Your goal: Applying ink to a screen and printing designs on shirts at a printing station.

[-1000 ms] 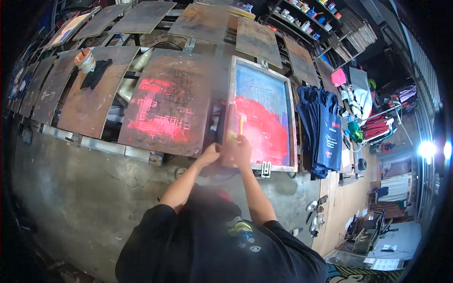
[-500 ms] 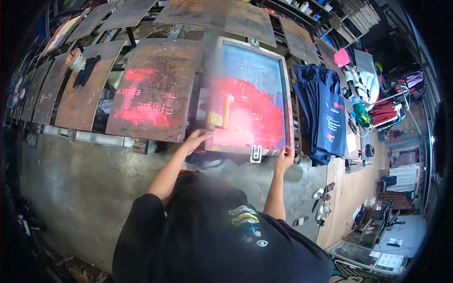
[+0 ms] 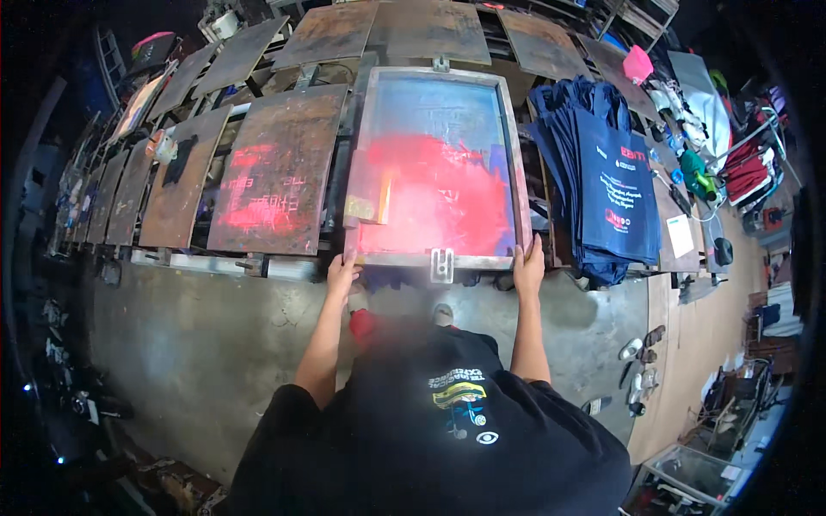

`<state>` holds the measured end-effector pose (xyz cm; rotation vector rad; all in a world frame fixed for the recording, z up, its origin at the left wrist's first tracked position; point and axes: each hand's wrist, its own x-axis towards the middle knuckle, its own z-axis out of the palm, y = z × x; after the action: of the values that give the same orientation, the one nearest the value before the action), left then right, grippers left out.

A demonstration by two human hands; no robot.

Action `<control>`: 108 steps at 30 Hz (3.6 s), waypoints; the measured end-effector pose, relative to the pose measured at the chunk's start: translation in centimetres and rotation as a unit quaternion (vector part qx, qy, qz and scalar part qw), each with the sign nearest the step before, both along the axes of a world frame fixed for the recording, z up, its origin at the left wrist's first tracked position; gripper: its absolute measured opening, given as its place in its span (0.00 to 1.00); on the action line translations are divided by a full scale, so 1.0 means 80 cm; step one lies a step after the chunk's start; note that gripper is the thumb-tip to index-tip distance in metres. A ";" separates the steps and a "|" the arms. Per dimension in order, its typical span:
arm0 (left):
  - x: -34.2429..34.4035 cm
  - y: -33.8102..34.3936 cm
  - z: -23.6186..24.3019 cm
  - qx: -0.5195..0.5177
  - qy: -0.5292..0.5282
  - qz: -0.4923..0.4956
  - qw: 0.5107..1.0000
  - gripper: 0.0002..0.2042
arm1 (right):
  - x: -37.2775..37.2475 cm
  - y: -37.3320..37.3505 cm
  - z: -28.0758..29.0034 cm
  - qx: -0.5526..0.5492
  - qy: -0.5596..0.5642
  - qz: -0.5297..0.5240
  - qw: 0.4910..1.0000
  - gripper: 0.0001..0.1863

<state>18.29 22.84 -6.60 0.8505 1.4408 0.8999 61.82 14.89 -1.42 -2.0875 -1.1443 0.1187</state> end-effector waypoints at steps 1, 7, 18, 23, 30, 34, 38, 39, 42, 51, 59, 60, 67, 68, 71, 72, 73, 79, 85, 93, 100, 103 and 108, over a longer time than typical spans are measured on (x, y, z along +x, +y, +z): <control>0.000 -0.002 -0.005 0.012 -0.007 0.015 1.000 0.23 | 0.002 0.001 0.003 -0.017 0.014 0.024 0.999 0.33; 0.027 -0.006 0.011 -0.017 -0.063 0.070 0.995 0.20 | 0.025 0.007 0.005 -0.114 0.014 0.054 0.992 0.31; 0.032 -0.004 -0.008 0.031 -0.095 0.140 0.985 0.14 | 0.024 0.008 0.023 -0.174 -0.002 0.055 0.983 0.33; 0.023 -0.001 0.007 -0.026 -0.093 0.117 0.988 0.15 | 0.020 0.009 0.035 -0.187 -0.015 0.050 0.981 0.33; 0.009 0.002 0.033 -0.060 -0.130 0.040 0.989 0.15 | 0.021 0.011 0.045 -0.210 -0.006 0.046 0.977 0.35; 0.002 0.004 0.038 -0.062 -0.141 0.017 0.988 0.15 | 0.020 0.014 0.051 -0.212 -0.007 0.047 0.976 0.35; -0.003 0.004 0.040 -0.056 -0.148 0.010 0.987 0.15 | 0.018 0.015 0.057 -0.218 -0.020 0.044 0.975 0.34; -0.005 0.004 0.041 -0.058 -0.157 0.002 0.986 0.15 | 0.018 0.015 0.059 -0.216 -0.023 0.046 0.975 0.34; -0.009 0.006 0.047 -0.051 -0.187 -0.015 0.981 0.14 | 0.019 0.016 0.068 -0.208 -0.027 0.055 0.976 0.34; -0.004 0.003 0.070 -0.023 -0.197 -0.031 0.980 0.14 | 0.022 0.019 0.095 -0.213 -0.004 0.066 0.975 0.34; 0.000 -0.007 0.063 -0.036 -0.047 -0.059 0.997 0.17 | 0.024 0.015 0.090 -0.221 0.001 0.059 0.973 0.33; 0.003 -0.009 0.061 -0.034 -0.029 -0.053 0.998 0.17 | 0.026 0.016 0.090 -0.224 0.012 0.049 0.973 0.33; 0.010 0.002 0.062 -0.037 -0.045 -0.029 0.998 0.17 | 0.028 0.026 0.102 -0.228 0.016 0.037 0.973 0.34; 0.009 0.005 0.063 -0.039 -0.046 -0.031 0.998 0.17 | 0.030 0.027 0.099 -0.235 0.012 0.037 0.971 0.34; 0.018 0.024 0.068 -0.078 -0.086 -0.050 0.992 0.21 | 0.043 0.028 0.087 -0.217 0.006 0.045 0.975 0.33; 0.029 0.033 0.073 -0.095 -0.089 -0.019 0.991 0.25 | 0.046 0.028 0.089 -0.210 0.013 0.047 0.976 0.32; 0.040 0.041 0.079 -0.112 -0.093 0.012 0.989 0.29 | 0.053 0.025 0.084 -0.211 0.013 0.043 0.976 0.32; 0.012 0.079 -0.002 -0.044 0.126 0.077 0.988 0.39 | 0.072 0.050 0.032 -0.122 0.073 0.068 0.987 0.21; 0.048 0.068 0.053 -0.021 0.255 0.022 0.967 0.38 | 0.090 0.053 0.035 -0.223 0.326 0.029 0.918 0.20; 0.032 0.073 0.032 0.046 0.258 0.025 0.965 0.36 | 0.086 0.053 0.035 -0.209 0.163 0.040 0.963 0.26; 0.021 0.067 0.018 0.060 0.199 0.031 0.978 0.35 | 0.096 0.038 -0.006 -0.161 0.134 0.043 0.977 0.25; -0.008 0.057 0.014 0.099 0.203 0.060 0.972 0.35 | 0.078 0.036 0.016 -0.126 0.158 0.066 0.977 0.26; -0.030 0.055 0.040 0.113 0.164 0.087 0.976 0.31 | 0.039 0.032 0.092 -0.117 0.122 0.058 0.984 0.28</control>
<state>15.88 27.25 -3.37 1.0935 1.7408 1.1100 64.98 17.47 5.92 -2.1343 -1.1445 0.5739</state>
